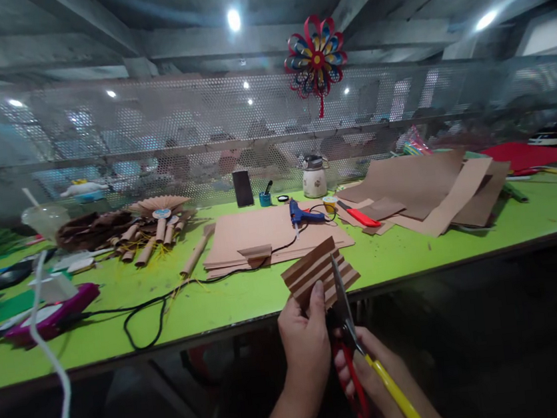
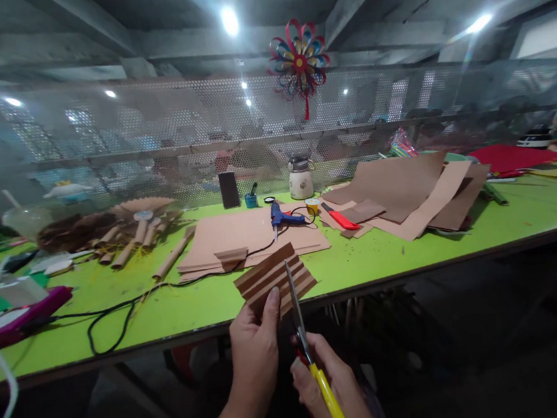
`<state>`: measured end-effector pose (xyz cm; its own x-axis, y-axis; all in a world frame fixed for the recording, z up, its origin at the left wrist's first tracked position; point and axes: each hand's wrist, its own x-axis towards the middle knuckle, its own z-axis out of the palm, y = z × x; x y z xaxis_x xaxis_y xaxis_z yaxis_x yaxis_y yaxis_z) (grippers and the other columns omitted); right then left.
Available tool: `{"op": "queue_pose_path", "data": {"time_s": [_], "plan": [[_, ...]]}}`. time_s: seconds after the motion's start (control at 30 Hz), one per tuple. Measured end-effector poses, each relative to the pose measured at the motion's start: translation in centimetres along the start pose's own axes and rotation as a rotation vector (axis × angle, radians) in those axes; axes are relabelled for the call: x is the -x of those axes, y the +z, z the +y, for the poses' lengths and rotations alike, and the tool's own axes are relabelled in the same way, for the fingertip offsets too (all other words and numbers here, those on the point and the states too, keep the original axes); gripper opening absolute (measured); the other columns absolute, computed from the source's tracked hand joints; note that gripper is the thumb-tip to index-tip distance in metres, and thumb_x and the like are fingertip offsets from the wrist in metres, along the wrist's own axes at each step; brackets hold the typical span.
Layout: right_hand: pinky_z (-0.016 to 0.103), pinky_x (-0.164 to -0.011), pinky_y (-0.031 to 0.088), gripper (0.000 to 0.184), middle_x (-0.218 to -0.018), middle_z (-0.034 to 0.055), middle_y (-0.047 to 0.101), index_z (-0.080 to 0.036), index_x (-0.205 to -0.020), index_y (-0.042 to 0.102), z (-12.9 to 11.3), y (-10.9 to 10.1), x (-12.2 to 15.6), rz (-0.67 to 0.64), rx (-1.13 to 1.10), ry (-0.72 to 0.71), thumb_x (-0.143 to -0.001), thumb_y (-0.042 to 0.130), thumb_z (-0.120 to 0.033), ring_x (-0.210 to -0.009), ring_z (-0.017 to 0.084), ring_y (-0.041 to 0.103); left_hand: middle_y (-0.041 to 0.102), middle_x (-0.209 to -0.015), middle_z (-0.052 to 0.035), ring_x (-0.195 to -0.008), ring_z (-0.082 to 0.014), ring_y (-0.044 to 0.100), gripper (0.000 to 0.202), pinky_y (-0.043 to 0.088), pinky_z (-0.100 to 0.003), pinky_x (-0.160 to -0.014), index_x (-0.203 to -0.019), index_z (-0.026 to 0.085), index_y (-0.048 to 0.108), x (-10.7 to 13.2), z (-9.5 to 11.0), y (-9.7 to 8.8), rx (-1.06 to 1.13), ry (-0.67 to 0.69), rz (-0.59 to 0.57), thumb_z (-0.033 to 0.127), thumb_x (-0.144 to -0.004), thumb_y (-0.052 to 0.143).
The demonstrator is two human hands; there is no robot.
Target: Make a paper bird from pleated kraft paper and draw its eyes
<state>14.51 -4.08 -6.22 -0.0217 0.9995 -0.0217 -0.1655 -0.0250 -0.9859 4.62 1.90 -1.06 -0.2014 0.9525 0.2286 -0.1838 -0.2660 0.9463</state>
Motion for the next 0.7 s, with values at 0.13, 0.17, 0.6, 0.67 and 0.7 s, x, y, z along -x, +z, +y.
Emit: {"op": "queue_pose_path", "data": {"time_s": [0.13, 0.17, 0.6, 0.67, 0.7], "plan": [[0.02, -0.045, 0.042, 0.059, -0.07, 0.0, 0.057, -0.019, -0.107, 0.057, 0.3, 0.2, 0.0, 0.034, -0.007, 0.026, -0.073, 0.062, -0.067, -0.052, 0.01, 0.05, 0.074, -0.099, -0.0076, -0.093, -0.0222, 0.067, 0.029, 0.049, -0.031, -0.085, -0.099, 0.014, 0.07, 0.0, 0.0, 0.0, 0.008, -0.01, -0.016, 0.037, -0.081, 0.066], [0.02, -0.046, 0.042, 0.059, -0.07, -0.0001, 0.057, -0.019, -0.107, 0.057, 0.4, 0.2, 0.0, 0.037, -0.014, 0.023, -0.073, 0.063, -0.067, -0.053, 0.01, 0.049, 0.074, -0.098, -0.0075, -0.092, -0.0222, 0.068, 0.029, 0.049, -0.031, -0.085, -0.099, 0.014, 0.07, 0.0, 0.0, 0.0, 0.012, -0.02, -0.018, 0.037, -0.081, 0.066], [0.02, -0.046, 0.042, 0.061, -0.07, 0.0018, 0.06, -0.018, -0.105, 0.059, 1.5, 0.4, -0.1, 0.08, -0.005, 0.021, -0.071, 0.063, -0.069, -0.053, 0.011, 0.052, 0.073, -0.101, -0.0084, -0.093, -0.0233, 0.068, 0.032, 0.05, -0.032, -0.083, -0.102, 0.014, 0.068, 0.3, -0.2, -0.3, 0.056, -0.068, -0.037, 0.039, -0.082, 0.066], [0.019, -0.046, 0.042, 0.06, -0.069, 0.0014, 0.06, -0.018, -0.105, 0.059, 1.4, 0.4, 0.0, 0.075, -0.012, 0.022, -0.072, 0.063, -0.068, -0.053, 0.01, 0.051, 0.073, -0.101, -0.0083, -0.094, -0.0231, 0.068, 0.032, 0.05, -0.032, -0.085, -0.103, 0.015, 0.068, 0.3, -0.3, -0.3, 0.065, -0.065, -0.035, 0.039, -0.082, 0.066], [0.019, -0.046, 0.042, 0.061, -0.069, 0.0012, 0.059, -0.018, -0.105, 0.059, 1.4, 0.4, 0.0, 0.073, -0.015, 0.021, -0.072, 0.063, -0.069, -0.053, 0.01, 0.051, 0.073, -0.101, -0.0082, -0.095, -0.0229, 0.067, 0.031, 0.049, -0.032, -0.085, -0.103, 0.015, 0.069, 0.3, -0.3, -0.4, 0.065, -0.062, -0.031, 0.038, -0.082, 0.066]]}}
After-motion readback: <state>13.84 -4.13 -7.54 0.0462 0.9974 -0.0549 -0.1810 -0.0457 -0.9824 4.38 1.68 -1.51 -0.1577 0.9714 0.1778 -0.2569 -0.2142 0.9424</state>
